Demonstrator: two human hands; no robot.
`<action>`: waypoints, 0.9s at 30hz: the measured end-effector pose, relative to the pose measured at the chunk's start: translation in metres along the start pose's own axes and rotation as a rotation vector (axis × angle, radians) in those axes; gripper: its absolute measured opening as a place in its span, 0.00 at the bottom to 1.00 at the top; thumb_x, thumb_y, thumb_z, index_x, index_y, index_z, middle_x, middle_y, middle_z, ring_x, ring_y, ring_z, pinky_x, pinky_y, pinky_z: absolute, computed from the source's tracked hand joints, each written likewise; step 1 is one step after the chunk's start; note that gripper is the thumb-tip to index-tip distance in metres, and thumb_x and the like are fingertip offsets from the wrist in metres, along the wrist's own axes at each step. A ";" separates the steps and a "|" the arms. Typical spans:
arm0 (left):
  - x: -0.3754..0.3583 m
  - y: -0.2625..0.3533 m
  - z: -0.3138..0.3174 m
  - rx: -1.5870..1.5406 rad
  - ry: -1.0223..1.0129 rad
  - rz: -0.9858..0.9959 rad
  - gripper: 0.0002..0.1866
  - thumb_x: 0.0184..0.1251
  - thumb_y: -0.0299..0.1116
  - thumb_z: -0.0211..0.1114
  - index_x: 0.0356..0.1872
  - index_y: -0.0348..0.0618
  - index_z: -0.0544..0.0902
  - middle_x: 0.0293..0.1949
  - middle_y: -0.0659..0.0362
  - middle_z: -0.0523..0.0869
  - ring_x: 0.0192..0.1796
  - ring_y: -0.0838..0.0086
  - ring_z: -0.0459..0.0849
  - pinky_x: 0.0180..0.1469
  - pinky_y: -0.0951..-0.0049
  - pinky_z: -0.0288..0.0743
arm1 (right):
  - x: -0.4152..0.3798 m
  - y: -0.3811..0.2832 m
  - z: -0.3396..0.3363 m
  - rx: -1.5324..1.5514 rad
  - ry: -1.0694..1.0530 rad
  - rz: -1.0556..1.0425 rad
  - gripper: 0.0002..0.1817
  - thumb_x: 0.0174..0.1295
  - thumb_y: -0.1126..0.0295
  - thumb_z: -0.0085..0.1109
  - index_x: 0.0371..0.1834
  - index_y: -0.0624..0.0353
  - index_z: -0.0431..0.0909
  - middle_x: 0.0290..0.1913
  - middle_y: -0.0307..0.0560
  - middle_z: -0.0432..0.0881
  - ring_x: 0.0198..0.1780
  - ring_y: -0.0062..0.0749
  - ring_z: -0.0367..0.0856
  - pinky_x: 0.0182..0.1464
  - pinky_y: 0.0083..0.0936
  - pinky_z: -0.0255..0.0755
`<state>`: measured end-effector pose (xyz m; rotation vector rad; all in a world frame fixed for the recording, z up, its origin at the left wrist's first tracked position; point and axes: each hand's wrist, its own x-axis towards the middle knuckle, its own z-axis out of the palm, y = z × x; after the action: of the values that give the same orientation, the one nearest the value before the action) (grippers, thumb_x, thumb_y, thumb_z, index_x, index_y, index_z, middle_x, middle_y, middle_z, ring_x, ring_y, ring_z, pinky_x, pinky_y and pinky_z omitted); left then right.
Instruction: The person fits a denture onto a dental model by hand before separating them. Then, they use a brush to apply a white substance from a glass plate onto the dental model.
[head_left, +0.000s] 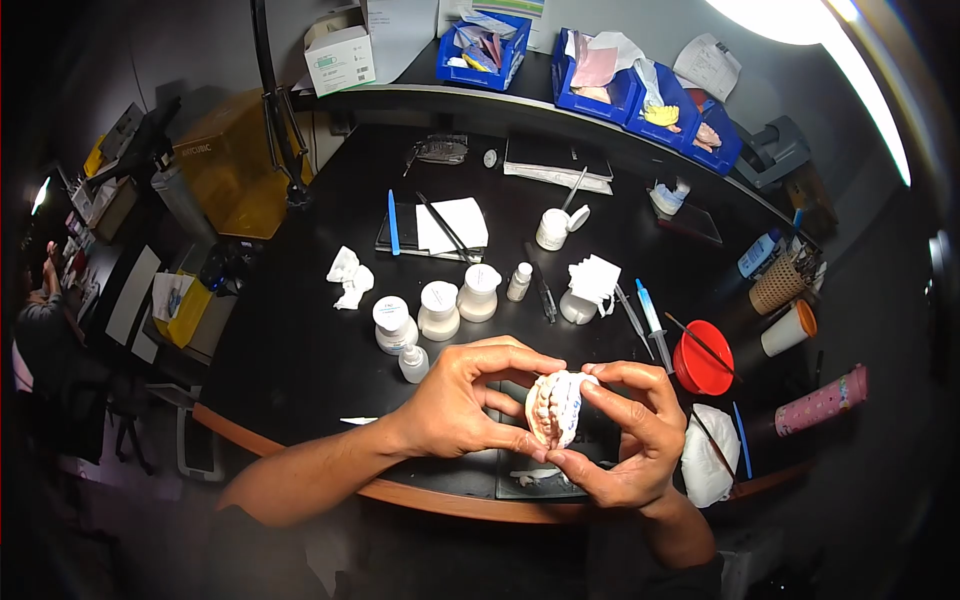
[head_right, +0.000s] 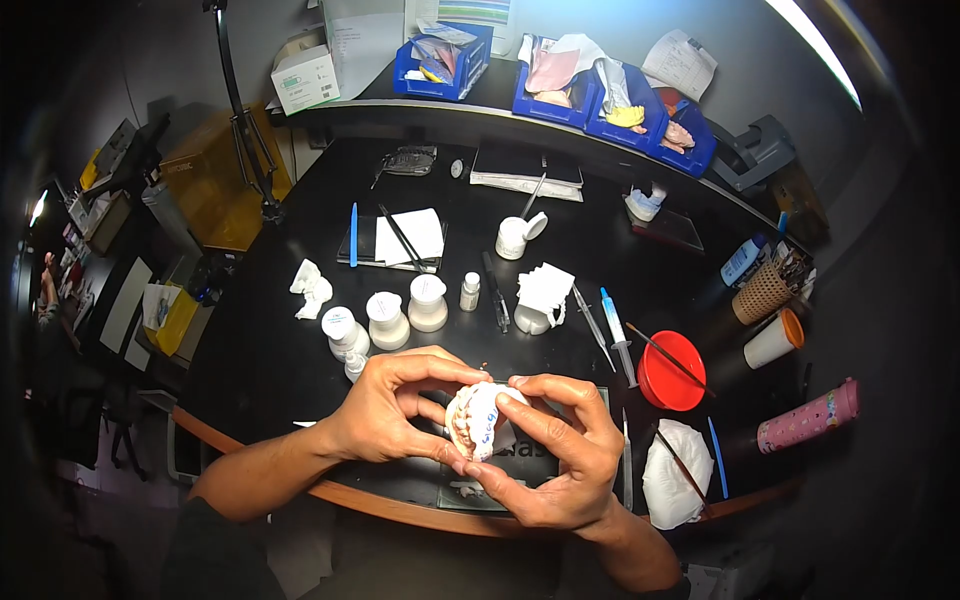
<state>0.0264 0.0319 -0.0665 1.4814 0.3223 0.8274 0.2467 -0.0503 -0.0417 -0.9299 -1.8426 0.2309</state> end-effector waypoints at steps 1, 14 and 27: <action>0.000 0.000 0.000 0.001 0.001 -0.002 0.37 0.50 0.20 0.85 0.66 0.37 0.82 0.58 0.56 0.81 0.63 0.66 0.84 0.61 0.64 0.90 | 0.000 0.000 0.000 0.002 0.000 0.001 0.31 0.44 0.68 0.86 0.54 0.64 0.88 0.55 0.57 0.80 0.55 0.41 0.86 0.55 0.32 0.87; 0.000 0.000 0.000 0.020 0.018 0.015 0.37 0.49 0.21 0.86 0.65 0.37 0.83 0.57 0.55 0.82 0.62 0.66 0.85 0.59 0.66 0.91 | -0.002 0.003 -0.001 0.003 -0.020 0.028 0.32 0.43 0.66 0.87 0.55 0.65 0.88 0.54 0.56 0.80 0.53 0.40 0.86 0.54 0.31 0.86; 0.000 -0.001 0.000 0.027 0.028 0.019 0.38 0.48 0.22 0.87 0.65 0.36 0.83 0.57 0.55 0.83 0.62 0.66 0.86 0.59 0.66 0.91 | -0.002 0.003 -0.002 0.024 -0.029 0.031 0.33 0.44 0.66 0.87 0.56 0.64 0.88 0.54 0.56 0.80 0.54 0.41 0.87 0.53 0.31 0.86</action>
<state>0.0270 0.0321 -0.0674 1.5012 0.3426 0.8626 0.2499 -0.0500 -0.0435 -0.9430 -1.8486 0.2865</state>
